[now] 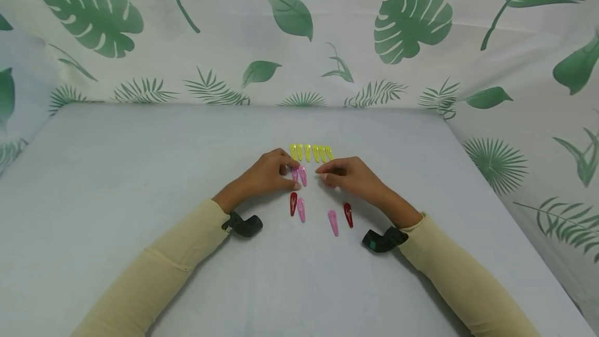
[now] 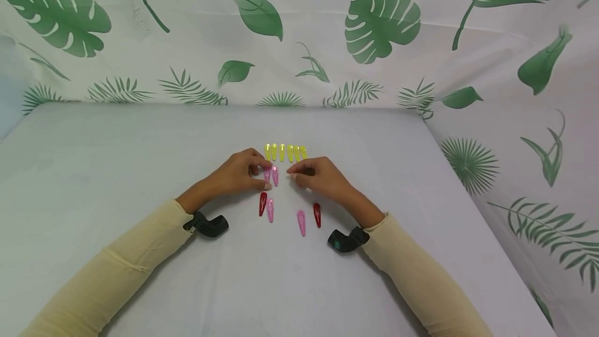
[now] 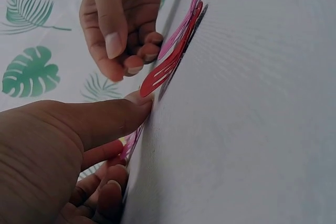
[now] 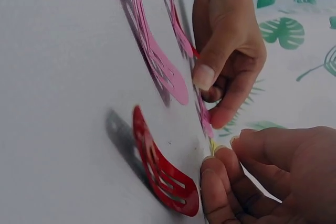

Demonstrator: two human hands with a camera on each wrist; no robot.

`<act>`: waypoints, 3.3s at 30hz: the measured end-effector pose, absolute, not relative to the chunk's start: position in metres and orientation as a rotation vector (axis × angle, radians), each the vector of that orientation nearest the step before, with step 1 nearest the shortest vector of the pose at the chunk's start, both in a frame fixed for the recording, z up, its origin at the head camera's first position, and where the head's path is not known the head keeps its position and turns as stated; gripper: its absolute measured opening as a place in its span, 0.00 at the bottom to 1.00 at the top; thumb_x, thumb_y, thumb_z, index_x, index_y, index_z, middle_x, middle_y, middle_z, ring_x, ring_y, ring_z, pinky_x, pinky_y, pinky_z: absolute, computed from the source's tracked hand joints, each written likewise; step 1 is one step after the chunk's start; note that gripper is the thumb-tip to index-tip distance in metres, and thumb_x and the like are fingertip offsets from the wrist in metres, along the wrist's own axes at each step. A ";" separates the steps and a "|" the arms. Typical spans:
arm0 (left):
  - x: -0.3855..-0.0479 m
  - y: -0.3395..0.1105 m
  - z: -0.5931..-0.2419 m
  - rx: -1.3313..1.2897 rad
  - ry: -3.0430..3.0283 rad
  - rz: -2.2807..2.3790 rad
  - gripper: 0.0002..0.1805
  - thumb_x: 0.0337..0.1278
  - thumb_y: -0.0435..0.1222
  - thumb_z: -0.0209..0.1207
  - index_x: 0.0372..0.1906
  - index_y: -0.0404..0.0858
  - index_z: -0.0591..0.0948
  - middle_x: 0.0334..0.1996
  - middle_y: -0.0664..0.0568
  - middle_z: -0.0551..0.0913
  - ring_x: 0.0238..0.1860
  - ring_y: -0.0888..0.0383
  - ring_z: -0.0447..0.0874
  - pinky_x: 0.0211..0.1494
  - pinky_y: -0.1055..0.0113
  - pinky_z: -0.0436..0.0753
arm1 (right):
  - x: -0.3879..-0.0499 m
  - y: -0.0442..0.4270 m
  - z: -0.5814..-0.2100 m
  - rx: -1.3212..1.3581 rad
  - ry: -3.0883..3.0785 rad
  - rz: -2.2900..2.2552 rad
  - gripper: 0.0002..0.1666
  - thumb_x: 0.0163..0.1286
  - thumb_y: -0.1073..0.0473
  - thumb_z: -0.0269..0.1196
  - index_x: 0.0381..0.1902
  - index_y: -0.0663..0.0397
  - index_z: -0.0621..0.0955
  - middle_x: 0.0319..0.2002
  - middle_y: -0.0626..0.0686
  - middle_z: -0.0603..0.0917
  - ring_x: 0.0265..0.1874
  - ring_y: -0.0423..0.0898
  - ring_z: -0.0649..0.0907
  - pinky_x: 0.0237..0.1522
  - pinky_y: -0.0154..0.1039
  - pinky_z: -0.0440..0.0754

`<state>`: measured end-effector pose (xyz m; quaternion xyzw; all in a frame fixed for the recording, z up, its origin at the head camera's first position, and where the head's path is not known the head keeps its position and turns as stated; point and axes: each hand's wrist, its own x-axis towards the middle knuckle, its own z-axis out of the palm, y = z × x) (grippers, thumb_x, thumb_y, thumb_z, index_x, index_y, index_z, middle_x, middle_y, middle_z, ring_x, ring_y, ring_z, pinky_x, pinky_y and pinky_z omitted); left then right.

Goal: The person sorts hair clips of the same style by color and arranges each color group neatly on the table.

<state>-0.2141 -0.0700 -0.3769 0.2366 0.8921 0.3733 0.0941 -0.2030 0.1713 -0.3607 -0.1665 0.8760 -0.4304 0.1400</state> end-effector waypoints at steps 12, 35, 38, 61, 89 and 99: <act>-0.214 -0.070 -0.379 0.678 2.645 1.116 0.27 0.49 0.40 0.72 0.57 0.38 0.82 0.44 0.49 0.74 0.42 0.55 0.72 0.44 0.64 0.73 | -0.184 0.177 -0.358 -0.514 2.548 -1.188 0.11 0.68 0.62 0.64 0.47 0.57 0.85 0.41 0.53 0.85 0.31 0.48 0.80 0.34 0.40 0.80; -0.211 -0.069 -0.376 0.671 2.649 1.113 0.27 0.50 0.40 0.72 0.57 0.38 0.82 0.45 0.49 0.74 0.43 0.55 0.72 0.44 0.64 0.74 | -0.143 0.191 -0.360 -0.627 2.463 -1.188 0.12 0.63 0.69 0.65 0.44 0.62 0.84 0.33 0.51 0.84 0.26 0.47 0.80 0.28 0.37 0.81; -0.211 -0.069 -0.376 0.666 2.644 1.117 0.27 0.50 0.40 0.72 0.58 0.39 0.82 0.45 0.49 0.74 0.43 0.55 0.72 0.44 0.65 0.74 | -0.141 0.191 -0.361 -0.661 2.487 -1.157 0.13 0.61 0.71 0.65 0.45 0.62 0.84 0.32 0.51 0.82 0.26 0.46 0.79 0.28 0.36 0.79; -0.211 -0.071 -0.376 0.690 2.658 1.119 0.27 0.51 0.41 0.72 0.57 0.39 0.82 0.46 0.49 0.74 0.43 0.56 0.72 0.44 0.65 0.75 | -0.140 0.183 -0.360 -0.729 2.597 -1.038 0.13 0.61 0.73 0.63 0.41 0.55 0.85 0.33 0.47 0.81 0.31 0.45 0.76 0.31 0.35 0.77; -0.214 -0.069 -0.382 0.675 2.665 1.121 0.27 0.50 0.42 0.72 0.58 0.40 0.82 0.47 0.50 0.75 0.43 0.56 0.73 0.45 0.65 0.75 | -0.161 0.174 -0.361 -0.618 2.514 -1.328 0.10 0.66 0.64 0.65 0.45 0.59 0.86 0.37 0.50 0.86 0.34 0.47 0.82 0.33 0.36 0.80; -0.213 -0.070 -0.383 0.718 2.667 1.129 0.27 0.50 0.41 0.72 0.57 0.39 0.82 0.46 0.50 0.75 0.43 0.57 0.73 0.45 0.65 0.75 | -0.173 0.165 -0.361 -0.608 2.539 -1.333 0.11 0.66 0.64 0.65 0.46 0.60 0.86 0.40 0.50 0.86 0.44 0.48 0.82 0.47 0.40 0.79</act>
